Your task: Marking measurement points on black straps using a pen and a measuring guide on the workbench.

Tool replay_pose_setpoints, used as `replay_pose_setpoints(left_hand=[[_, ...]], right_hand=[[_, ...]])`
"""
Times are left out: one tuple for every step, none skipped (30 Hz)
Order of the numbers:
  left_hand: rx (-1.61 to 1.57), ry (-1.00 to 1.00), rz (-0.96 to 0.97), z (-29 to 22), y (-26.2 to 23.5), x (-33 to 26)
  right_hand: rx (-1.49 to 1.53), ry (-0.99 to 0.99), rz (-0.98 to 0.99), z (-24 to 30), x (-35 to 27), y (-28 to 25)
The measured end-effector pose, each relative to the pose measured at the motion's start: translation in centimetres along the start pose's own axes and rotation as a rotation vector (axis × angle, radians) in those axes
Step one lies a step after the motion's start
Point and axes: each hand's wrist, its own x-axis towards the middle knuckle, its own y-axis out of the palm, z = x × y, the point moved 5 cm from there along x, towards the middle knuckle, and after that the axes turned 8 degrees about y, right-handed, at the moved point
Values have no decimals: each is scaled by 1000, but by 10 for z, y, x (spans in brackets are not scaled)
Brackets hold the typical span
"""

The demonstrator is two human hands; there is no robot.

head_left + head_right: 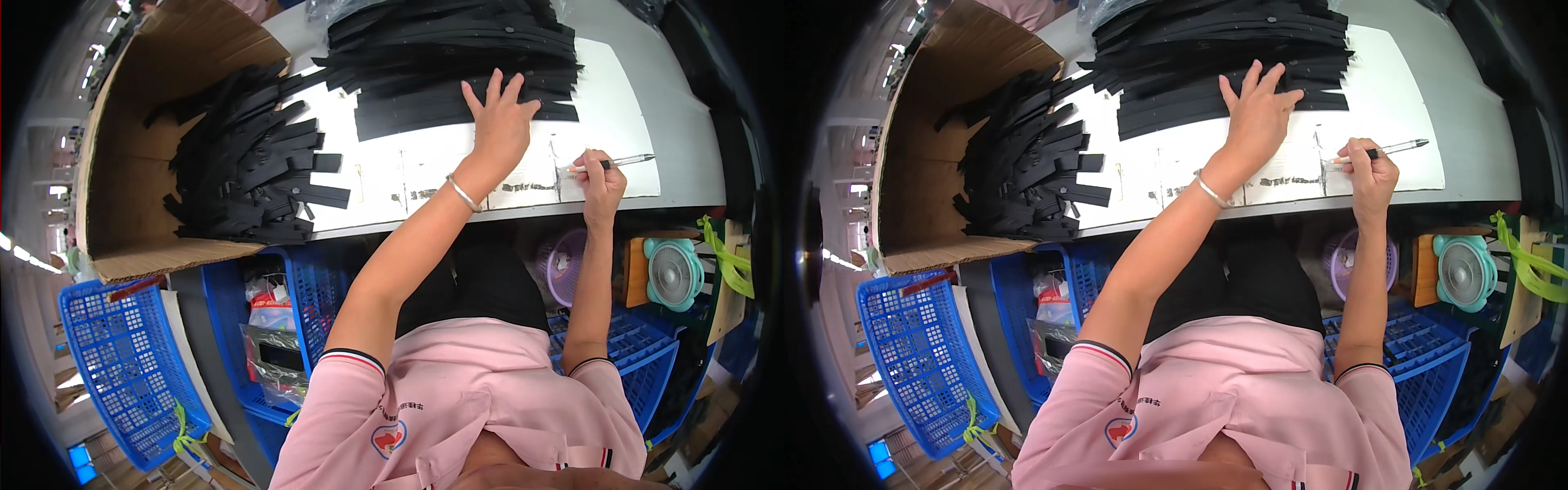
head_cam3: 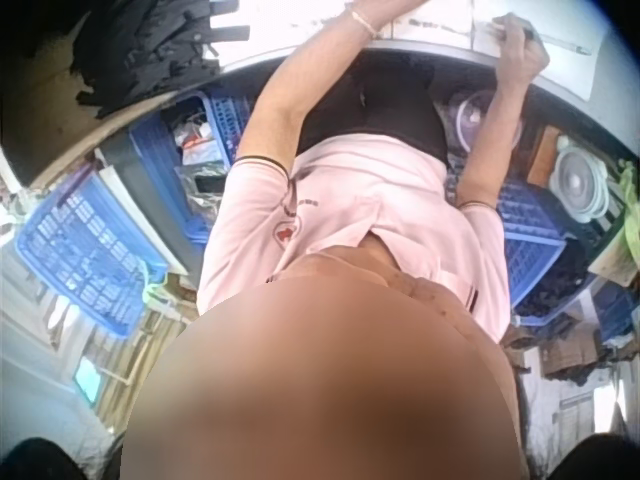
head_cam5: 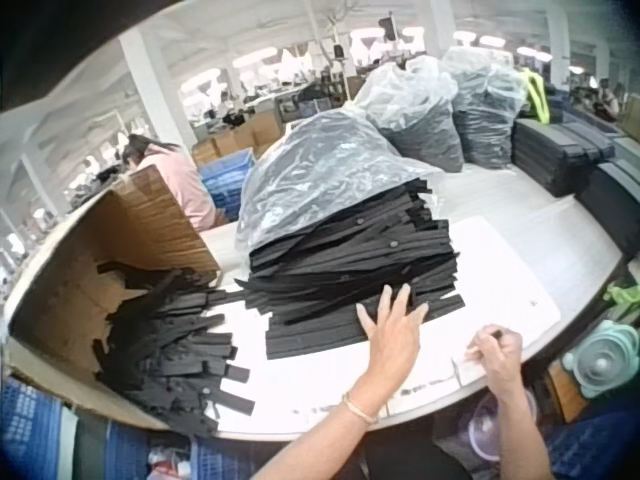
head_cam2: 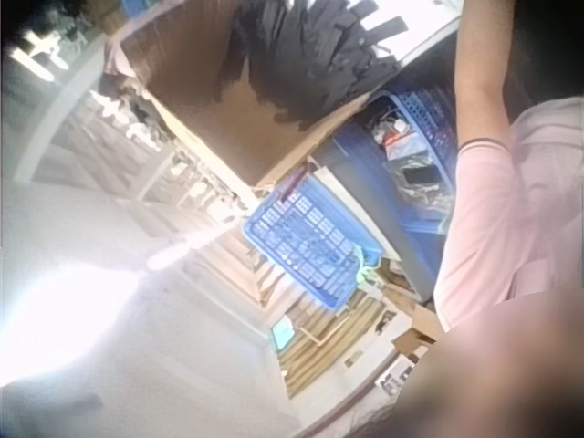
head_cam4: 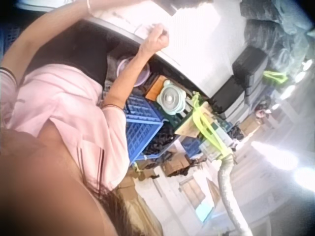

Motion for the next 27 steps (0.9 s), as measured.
replay_pose_setpoints(left_hand=[[-16,9,-13,-4,-3,-8],[-37,19,-21,-11,-9,-16],[-49,13,-1,-13,-16,-26],[-52,13,-5,-15,-32,-38],[32,-10,12,-8,-46,-54],[116,-33,27,2,-60,-71],[172,-60,47,13,-75,-87],[227,-87,67,24,-92,-103],[299,-135,82,32,-110,-115],[375,-183,96,42,-128,-127],[450,-207,82,58,-145,-141],[525,-231,67,71,-162,-152],[585,-271,76,78,-178,-157],[645,-311,84,84,-190,-160],[722,-338,126,94,-196,-163],[728,-340,121,97,-203,-162],[692,-333,118,100,-208,-160],[655,-325,114,102,-211,-157],[688,-308,75,105,-213,-153],[694,-311,68,110,-214,-153],[680,-283,47,112,-214,-153],[661,-251,30,109,-214,-149],[667,-128,-42,98,-210,-145],[668,-130,-45,93,-205,-143],[510,-149,10,86,-198,-140],[353,-167,62,78,-189,-136],[272,-145,40,65,-178,-130]], right_hand=[[18,16,3,-3,0,-2],[34,35,-1,-5,-1,-4],[36,38,-9,-6,-1,-5],[33,33,-16,-4,-1,-5],[30,29,-21,-1,-1,-4],[34,32,-22,2,-1,-2],[27,43,-14,5,-2,-1],[20,53,-6,6,-2,0],[23,56,-14,6,-2,-1],[-25,29,0,7,-2,1],[-73,2,15,8,-2,3],[-68,1,13,9,-1,4],[-77,39,21,7,0,4],[-87,77,29,5,0,4],[-85,76,27,6,-1,4],[-115,47,18,9,-1,6],[-146,18,8,12,-2,8],[-143,14,13,12,-2,9],[-138,35,12,10,-1,8],[-135,56,12,9,0,8],[-132,50,19,10,0,9],[-155,44,9,9,-2,8],[-178,38,-1,9,-2,8],[-178,35,2,8,0,8],[-166,40,-1,8,0,7],[-153,43,-2,7,1,6],[-155,42,4,6,2,4]])
